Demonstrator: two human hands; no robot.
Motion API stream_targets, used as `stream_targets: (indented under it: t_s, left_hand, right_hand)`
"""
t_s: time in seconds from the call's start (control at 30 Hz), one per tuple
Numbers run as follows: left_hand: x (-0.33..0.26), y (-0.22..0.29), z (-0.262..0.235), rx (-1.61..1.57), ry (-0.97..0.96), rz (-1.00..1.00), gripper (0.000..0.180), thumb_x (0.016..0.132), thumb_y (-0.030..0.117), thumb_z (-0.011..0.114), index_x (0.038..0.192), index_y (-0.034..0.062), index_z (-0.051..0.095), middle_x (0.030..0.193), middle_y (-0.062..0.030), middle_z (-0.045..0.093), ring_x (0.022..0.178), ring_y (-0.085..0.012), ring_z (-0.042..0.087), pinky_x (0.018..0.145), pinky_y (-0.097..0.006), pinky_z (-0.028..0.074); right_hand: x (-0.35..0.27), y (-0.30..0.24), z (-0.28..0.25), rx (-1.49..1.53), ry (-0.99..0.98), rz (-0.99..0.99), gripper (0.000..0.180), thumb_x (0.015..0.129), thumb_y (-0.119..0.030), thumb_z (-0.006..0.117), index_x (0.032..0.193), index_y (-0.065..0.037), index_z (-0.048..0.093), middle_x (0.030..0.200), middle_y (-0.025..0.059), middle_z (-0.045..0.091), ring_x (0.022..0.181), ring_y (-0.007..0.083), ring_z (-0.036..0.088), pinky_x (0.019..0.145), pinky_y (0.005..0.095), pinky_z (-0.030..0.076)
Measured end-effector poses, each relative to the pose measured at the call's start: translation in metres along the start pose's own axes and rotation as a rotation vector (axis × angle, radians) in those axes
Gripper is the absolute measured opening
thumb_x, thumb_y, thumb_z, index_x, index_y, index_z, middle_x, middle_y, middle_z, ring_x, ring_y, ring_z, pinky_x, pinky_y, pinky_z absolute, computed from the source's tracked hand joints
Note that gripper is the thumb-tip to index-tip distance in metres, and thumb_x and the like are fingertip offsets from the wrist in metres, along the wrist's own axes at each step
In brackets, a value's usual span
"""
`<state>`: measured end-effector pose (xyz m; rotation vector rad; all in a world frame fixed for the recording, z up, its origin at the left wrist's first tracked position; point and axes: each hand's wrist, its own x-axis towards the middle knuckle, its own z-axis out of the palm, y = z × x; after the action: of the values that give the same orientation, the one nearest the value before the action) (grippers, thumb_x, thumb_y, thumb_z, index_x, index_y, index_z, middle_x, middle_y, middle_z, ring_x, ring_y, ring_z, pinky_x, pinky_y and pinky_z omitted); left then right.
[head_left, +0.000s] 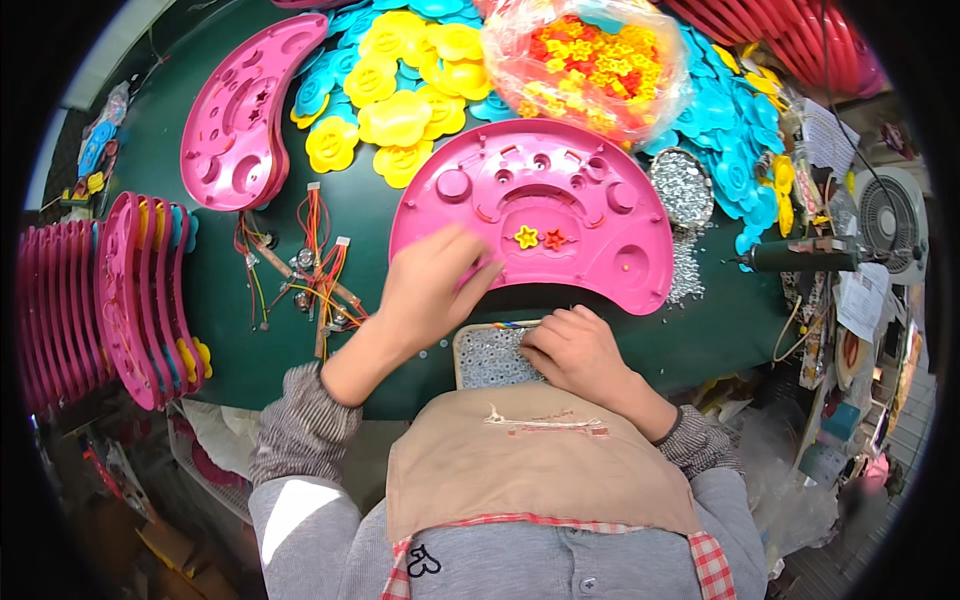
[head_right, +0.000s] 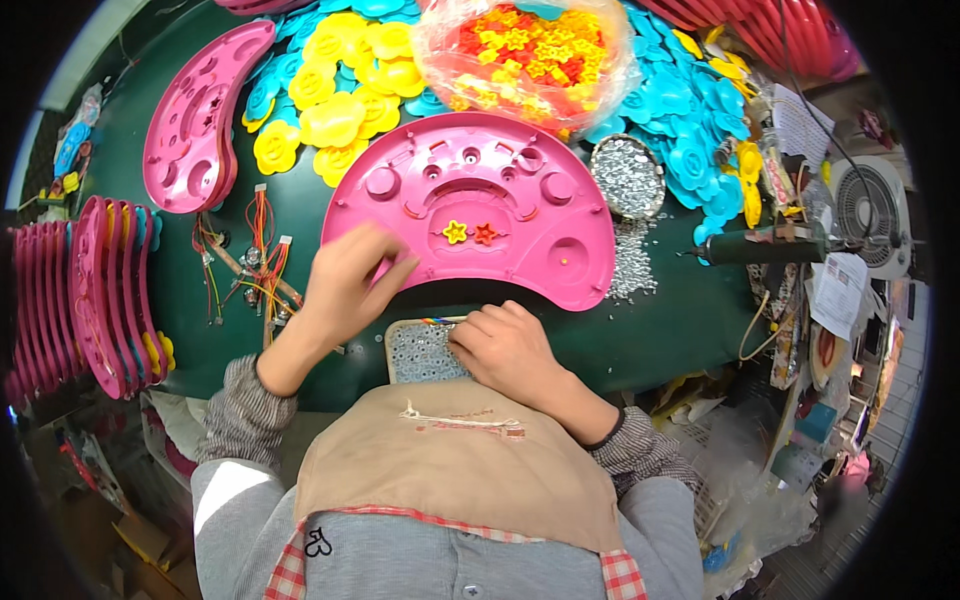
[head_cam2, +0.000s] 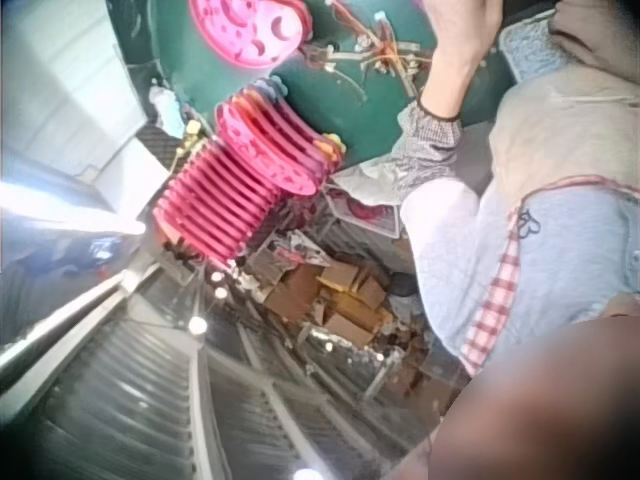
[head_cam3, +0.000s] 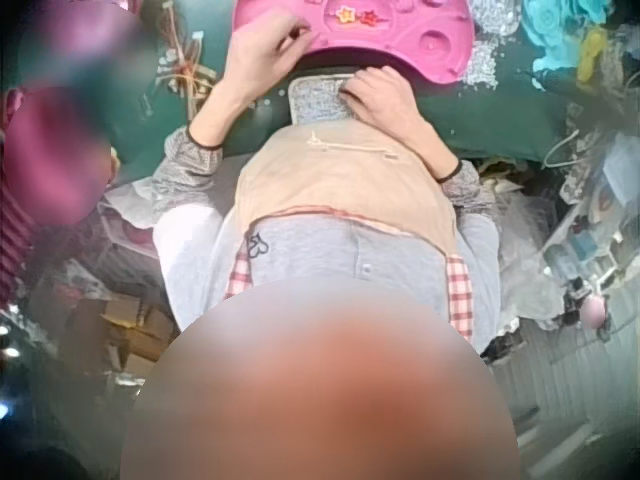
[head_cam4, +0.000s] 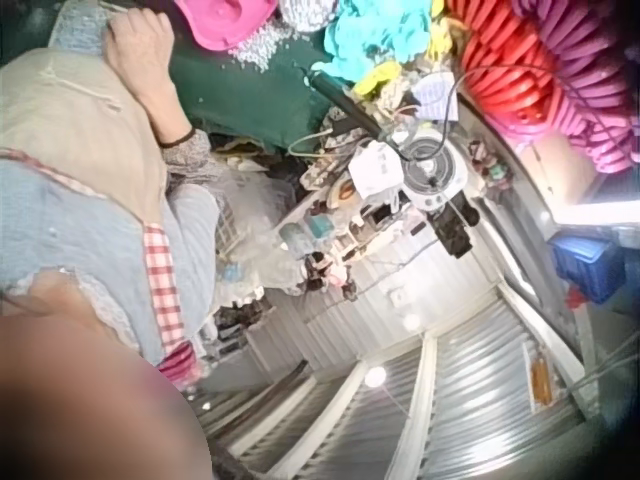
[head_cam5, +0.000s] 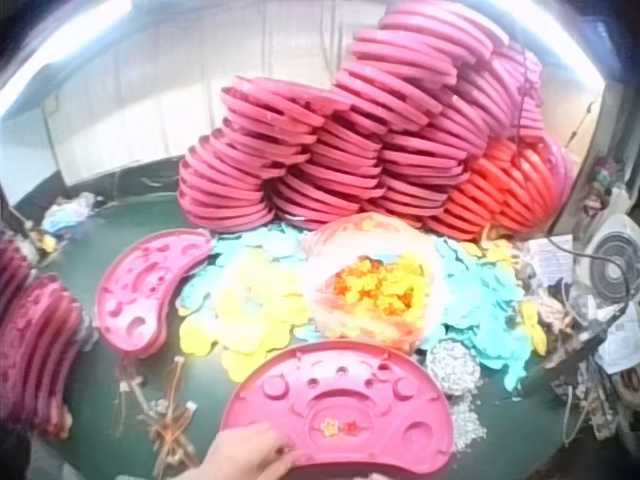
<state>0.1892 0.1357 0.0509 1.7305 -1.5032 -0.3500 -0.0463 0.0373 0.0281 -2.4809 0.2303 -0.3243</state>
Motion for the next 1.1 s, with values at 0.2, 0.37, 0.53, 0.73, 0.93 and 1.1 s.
stream_targets:
  t_s: [0.2,0.37,0.53,0.73,0.93,1.1]
  left_hand:
    - [-0.126,0.022,-0.020,0.136,-0.232,-0.413,0.022,0.089,0.009,0.080,0.107,0.0043,0.070,0.092,-0.0125,0.064,0.077,-0.0344,0.071,0.064,-0.045,0.055]
    - [-0.138,0.000,-0.001,0.181,-0.124,-0.355,0.013,0.090,0.005,0.075,0.095,0.0031,0.063,0.091,-0.0115,0.061,0.078,-0.0353,0.068,0.065,-0.045,0.055]
    - [-0.127,0.003,0.004,0.164,-0.090,-0.226,0.015,0.088,0.005,0.077,0.096,0.0030,0.064,0.090,-0.0118,0.061,0.079,-0.0336,0.068,0.066,-0.044,0.055]
    - [-0.117,-0.002,0.016,0.196,-0.140,-0.232,0.018,0.087,0.005,0.078,0.099,0.0027,0.064,0.091,-0.0138,0.061,0.083,-0.0344,0.068,0.070,-0.044,0.056]
    - [-0.118,-0.001,0.014,0.130,-0.143,-0.243,0.019,0.087,0.002,0.076,0.101,0.0012,0.062,0.095,-0.0154,0.062,0.085,-0.0354,0.067,0.071,-0.045,0.055]
    - [-0.111,0.018,0.003,-0.157,-0.091,-0.190,0.024,0.087,0.000,0.076,0.107,0.0010,0.063,0.095,-0.0145,0.061,0.085,-0.0347,0.067,0.071,-0.044,0.055]
  right_hand:
    - [0.004,-0.008,-0.022,0.470,-0.007,0.153,0.019,0.083,0.002,0.074,0.101,-0.003,0.074,0.091,0.0109,0.071,0.085,0.0279,0.071,0.073,0.0383,0.056]
    - [0.023,0.004,-0.046,0.505,0.021,0.149,0.021,0.082,0.006,0.078,0.102,-0.001,0.079,0.099,0.0105,0.074,0.089,0.0226,0.074,0.078,0.0344,0.059]
    - [0.045,0.042,-0.077,0.393,0.133,0.199,0.014,0.088,0.001,0.079,0.102,0.001,0.079,0.094,0.0123,0.079,0.085,0.0222,0.077,0.078,0.0342,0.060]
    - [0.075,0.087,-0.078,-0.091,-0.031,-0.048,0.011,0.085,-0.019,0.083,0.092,-0.012,0.077,0.089,0.0025,0.071,0.091,0.0237,0.066,0.096,0.0407,0.045]
    - [0.082,0.093,-0.071,-0.155,-0.101,-0.067,0.013,0.083,-0.020,0.083,0.091,-0.012,0.078,0.095,0.0019,0.063,0.098,0.0227,0.061,0.098,0.0416,0.043]
    - [0.085,0.091,-0.072,-0.145,-0.141,-0.015,0.012,0.083,-0.020,0.082,0.091,-0.012,0.078,0.095,0.0028,0.062,0.099,0.0231,0.061,0.097,0.0421,0.042]
